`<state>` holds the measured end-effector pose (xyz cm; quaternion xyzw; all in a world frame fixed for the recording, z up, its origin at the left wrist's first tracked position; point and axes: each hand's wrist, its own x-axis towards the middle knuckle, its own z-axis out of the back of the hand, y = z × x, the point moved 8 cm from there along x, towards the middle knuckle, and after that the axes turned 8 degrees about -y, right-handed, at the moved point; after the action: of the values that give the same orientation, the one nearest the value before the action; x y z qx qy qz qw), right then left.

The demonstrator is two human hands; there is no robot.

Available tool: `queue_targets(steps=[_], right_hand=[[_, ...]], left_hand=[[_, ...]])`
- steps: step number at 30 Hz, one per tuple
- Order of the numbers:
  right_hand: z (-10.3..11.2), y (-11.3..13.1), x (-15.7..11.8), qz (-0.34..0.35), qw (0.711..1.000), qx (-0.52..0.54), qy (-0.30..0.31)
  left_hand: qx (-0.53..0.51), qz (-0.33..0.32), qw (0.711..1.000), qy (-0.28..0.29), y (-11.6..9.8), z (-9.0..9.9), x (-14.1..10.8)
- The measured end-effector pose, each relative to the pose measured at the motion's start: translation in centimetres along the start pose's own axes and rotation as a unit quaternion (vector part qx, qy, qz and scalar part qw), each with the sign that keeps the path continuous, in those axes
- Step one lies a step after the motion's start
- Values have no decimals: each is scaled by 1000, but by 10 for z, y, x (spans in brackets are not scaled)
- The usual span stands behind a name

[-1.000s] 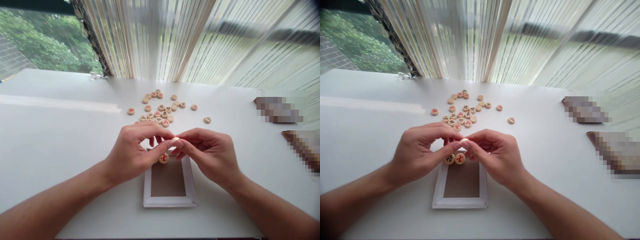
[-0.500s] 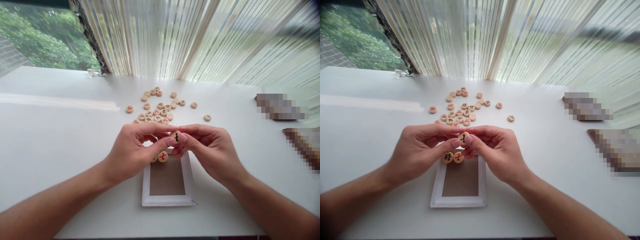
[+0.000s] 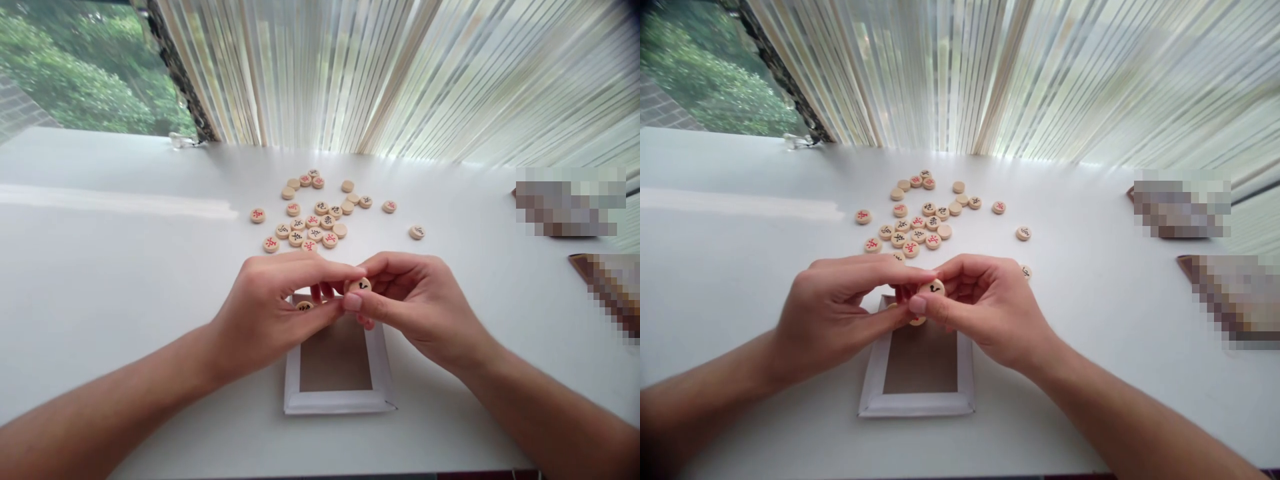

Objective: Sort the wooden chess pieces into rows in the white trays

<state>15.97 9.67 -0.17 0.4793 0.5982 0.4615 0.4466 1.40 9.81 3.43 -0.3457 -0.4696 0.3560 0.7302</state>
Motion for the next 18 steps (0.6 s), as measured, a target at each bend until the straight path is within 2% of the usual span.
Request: queue_targets(steps=[3, 8, 14, 18], right_hand=[[-1, 2, -1, 7, 1000, -10, 0], [-1, 2, -3, 13, 1000, -21, 9], [-2, 5, -5, 33, 999, -28, 22], [-2, 8, -5, 43, 998, -28, 26]], left_hand=[[21, -2, 1000, 3, -1, 0, 0], [-2, -6, 1000, 3, -2, 0, 1], [-58, 45, 997, 3, 7, -1, 0], [-96, 55, 994, 2, 9, -2, 1]])
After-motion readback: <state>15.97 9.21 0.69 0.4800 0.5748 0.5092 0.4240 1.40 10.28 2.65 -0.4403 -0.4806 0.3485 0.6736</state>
